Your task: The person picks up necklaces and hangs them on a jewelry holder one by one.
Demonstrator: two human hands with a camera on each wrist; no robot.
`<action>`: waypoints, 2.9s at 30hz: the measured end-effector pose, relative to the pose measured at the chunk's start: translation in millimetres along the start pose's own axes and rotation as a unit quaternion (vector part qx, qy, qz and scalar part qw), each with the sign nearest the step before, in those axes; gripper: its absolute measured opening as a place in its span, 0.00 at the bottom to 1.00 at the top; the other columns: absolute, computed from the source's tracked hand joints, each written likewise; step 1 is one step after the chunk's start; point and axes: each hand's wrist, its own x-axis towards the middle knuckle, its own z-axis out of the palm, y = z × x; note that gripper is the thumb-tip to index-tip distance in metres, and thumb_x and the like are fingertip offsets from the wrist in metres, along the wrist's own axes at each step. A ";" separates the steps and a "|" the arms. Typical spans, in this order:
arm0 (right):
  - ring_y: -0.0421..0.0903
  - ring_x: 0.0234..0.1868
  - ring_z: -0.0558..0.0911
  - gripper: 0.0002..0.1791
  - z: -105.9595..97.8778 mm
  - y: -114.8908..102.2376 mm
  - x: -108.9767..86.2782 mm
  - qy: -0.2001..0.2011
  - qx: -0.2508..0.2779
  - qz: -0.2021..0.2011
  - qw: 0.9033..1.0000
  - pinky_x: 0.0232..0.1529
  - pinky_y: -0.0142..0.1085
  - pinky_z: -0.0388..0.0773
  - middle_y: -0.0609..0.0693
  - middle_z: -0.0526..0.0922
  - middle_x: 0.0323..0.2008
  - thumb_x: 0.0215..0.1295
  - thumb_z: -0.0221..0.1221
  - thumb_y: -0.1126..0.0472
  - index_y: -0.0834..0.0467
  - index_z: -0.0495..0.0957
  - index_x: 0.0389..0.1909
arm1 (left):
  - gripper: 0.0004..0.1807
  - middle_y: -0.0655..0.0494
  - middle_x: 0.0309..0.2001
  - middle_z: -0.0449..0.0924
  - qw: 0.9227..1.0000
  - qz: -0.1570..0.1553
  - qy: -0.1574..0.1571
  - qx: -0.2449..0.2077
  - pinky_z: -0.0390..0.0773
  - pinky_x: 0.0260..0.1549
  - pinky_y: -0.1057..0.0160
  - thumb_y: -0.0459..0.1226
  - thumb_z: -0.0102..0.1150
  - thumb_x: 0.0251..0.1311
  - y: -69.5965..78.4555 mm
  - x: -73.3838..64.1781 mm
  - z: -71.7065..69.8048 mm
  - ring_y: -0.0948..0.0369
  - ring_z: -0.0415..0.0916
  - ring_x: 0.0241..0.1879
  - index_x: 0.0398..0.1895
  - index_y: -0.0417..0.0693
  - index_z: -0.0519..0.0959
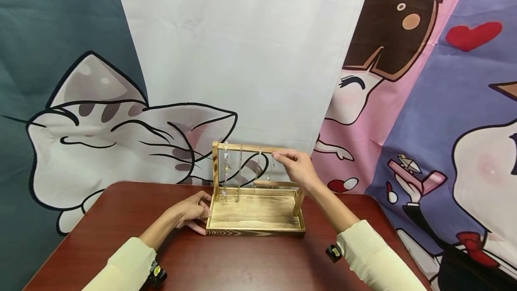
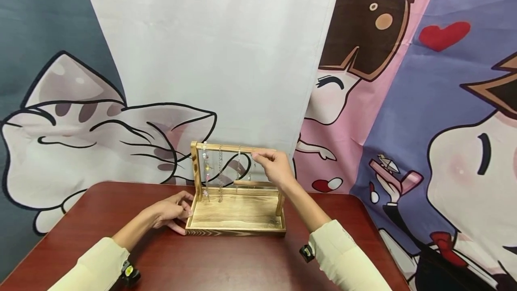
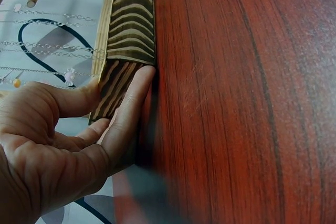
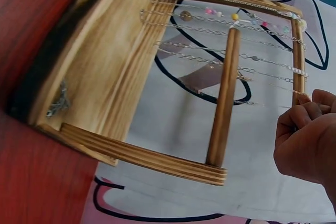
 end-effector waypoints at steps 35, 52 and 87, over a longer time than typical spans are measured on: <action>0.36 0.24 0.65 0.17 -3.8 54.2 -34.7 -0.030 -0.078 0.023 0.996 0.23 0.27 0.62 0.54 0.94 0.50 0.77 0.71 0.54 0.60 0.92 0.58 | 0.32 0.38 0.50 0.76 1.000 -0.008 0.013 -0.006 0.99 0.32 0.43 0.20 0.58 0.69 2.0 -0.2 4.4 0.46 0.83 0.40 0.74 0.35 0.62; 0.30 0.34 0.79 0.13 -16.9 84.2 -52.0 -0.037 -0.111 0.007 0.993 0.41 0.25 0.82 0.55 0.95 0.48 0.77 0.71 0.57 0.60 0.94 0.54 | 0.32 0.38 0.49 0.76 1.000 -0.013 0.015 -0.007 0.99 0.32 0.43 0.20 0.58 0.70 1.9 -1.2 5.0 0.46 0.83 0.39 0.75 0.35 0.62; 0.49 0.35 0.92 0.09 -22.4 126.9 -72.5 -0.068 -0.444 -0.030 0.893 0.29 0.49 0.88 0.42 0.95 0.33 0.56 0.81 0.60 0.44 0.97 0.38 | 0.31 0.38 0.49 0.76 1.000 -0.013 0.012 -0.007 0.99 0.33 0.43 0.20 0.59 0.69 1.6 1.7 4.2 0.47 0.83 0.39 0.74 0.35 0.62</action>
